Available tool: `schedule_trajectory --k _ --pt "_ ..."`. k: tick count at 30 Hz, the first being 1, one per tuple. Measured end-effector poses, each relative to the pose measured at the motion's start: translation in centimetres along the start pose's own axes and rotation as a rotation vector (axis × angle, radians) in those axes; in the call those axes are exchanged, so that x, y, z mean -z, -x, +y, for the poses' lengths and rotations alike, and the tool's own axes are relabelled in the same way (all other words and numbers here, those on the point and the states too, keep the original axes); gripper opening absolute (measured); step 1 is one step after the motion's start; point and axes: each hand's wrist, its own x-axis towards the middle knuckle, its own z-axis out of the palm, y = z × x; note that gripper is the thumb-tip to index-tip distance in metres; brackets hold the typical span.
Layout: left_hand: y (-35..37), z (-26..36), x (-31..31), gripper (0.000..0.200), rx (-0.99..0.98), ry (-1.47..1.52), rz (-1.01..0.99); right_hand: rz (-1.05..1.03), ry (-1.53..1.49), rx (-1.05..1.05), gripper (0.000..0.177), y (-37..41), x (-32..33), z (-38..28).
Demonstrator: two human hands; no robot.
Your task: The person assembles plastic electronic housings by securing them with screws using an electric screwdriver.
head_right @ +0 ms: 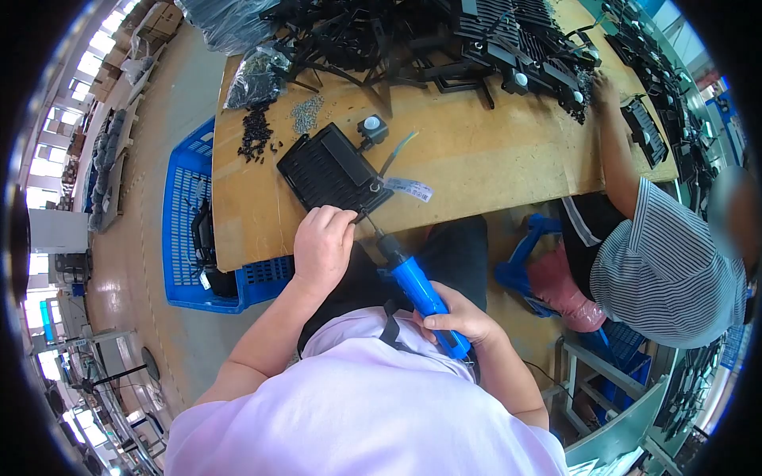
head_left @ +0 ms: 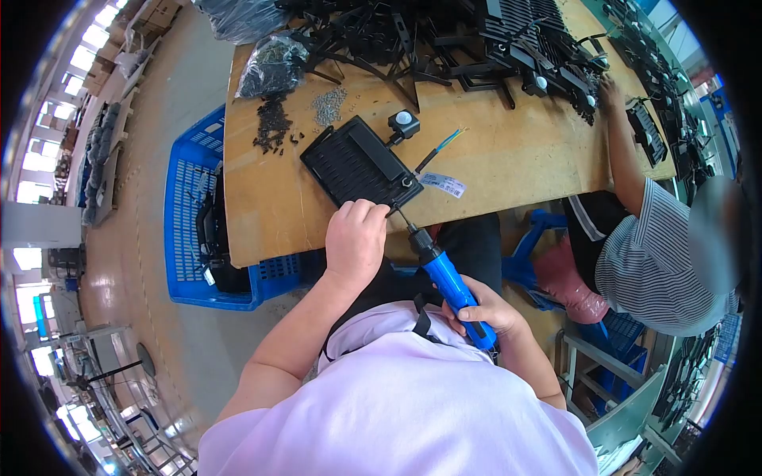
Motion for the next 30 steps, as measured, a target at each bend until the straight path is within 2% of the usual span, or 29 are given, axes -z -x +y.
schedule_trajectory --k 5,8,10,11,14,15,30 --pt "-0.6 -0.1 0.6 0.019 0.073 0.090 -0.020 -0.009 0.004 -0.005 0.094 -0.1 0.0 -0.3" --pt "-2.6 -2.1 0.7 0.021 0.041 0.018 0.144 -0.003 0.006 0.001 0.094 -0.1 0.0 -0.2" --pt "-4.6 -3.7 0.2 0.029 0.026 -0.045 0.181 0.002 0.009 0.000 0.094 -0.1 0.0 -0.2" --pt "-5.2 -4.8 -0.7 0.036 0.057 -0.093 0.128 0.002 0.012 0.000 0.095 -0.1 -0.1 -0.2" --pt "-6.2 -5.9 -3.0 0.038 -0.005 -0.262 0.030 0.009 0.007 -0.007 0.095 -0.1 -0.5 -0.6" --pt "-6.2 -5.9 -3.2 0.038 0.035 -0.228 -0.044 0.014 0.001 -0.010 0.095 -0.1 -0.5 -0.7" --pt "-6.5 -5.5 -2.7 0.032 -0.054 -0.208 -0.063 0.032 0.038 -0.063 0.086 -0.2 -0.9 -1.2"
